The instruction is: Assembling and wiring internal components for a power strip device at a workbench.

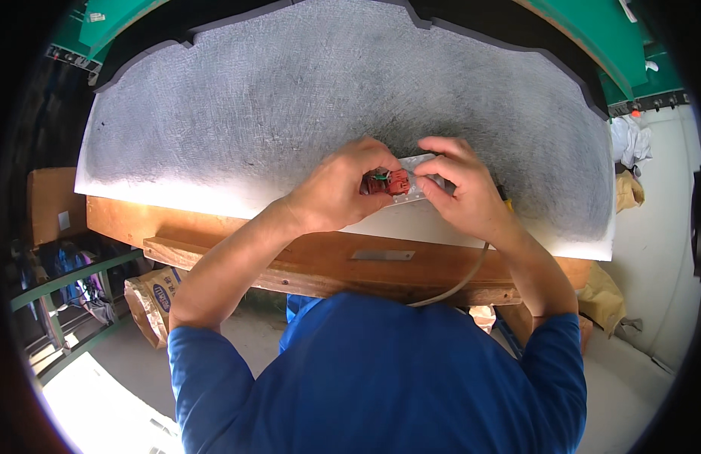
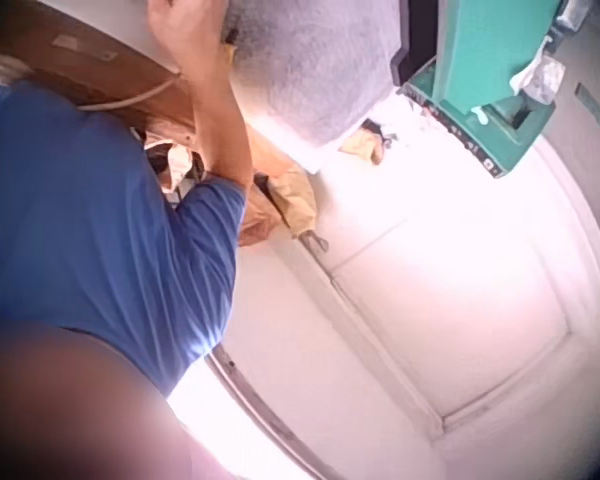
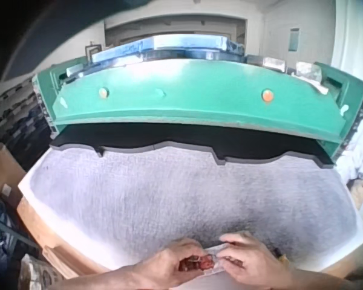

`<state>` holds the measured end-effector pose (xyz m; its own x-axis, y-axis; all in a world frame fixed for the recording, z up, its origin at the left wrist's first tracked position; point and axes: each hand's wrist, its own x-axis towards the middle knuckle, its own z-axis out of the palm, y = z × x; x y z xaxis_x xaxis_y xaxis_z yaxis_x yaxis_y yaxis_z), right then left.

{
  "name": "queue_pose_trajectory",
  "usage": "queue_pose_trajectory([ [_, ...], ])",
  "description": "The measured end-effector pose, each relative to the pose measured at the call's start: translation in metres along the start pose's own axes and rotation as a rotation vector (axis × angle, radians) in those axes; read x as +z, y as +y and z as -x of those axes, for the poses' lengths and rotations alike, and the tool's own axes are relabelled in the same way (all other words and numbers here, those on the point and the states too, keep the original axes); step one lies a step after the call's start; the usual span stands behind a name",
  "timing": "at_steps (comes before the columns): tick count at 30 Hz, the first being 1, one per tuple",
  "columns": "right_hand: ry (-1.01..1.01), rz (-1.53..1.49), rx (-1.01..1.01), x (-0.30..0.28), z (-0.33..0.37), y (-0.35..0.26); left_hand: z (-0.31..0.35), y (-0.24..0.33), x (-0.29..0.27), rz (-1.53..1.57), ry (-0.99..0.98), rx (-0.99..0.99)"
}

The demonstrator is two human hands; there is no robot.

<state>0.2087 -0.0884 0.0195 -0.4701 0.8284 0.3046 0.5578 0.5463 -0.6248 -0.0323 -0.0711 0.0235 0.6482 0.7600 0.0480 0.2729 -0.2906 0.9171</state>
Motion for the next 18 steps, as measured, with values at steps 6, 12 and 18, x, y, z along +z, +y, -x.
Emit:
queue_pose_trajectory([
  [6, -0.053, -0.008, -0.027, -0.004, -0.008, -0.002, 0.001, -0.009, 0.001, -0.027, 0.023, 0.068],
  [12, -0.092, -0.09, -0.013, -0.006, -0.015, 0.003, -0.003, -0.007, 0.0, 0.003, -0.002, 0.007],
  [18, -0.138, -0.21, 0.113, -0.01, -0.016, 0.004, -0.01, -0.005, -0.001, -0.024, 0.017, 0.061],
])
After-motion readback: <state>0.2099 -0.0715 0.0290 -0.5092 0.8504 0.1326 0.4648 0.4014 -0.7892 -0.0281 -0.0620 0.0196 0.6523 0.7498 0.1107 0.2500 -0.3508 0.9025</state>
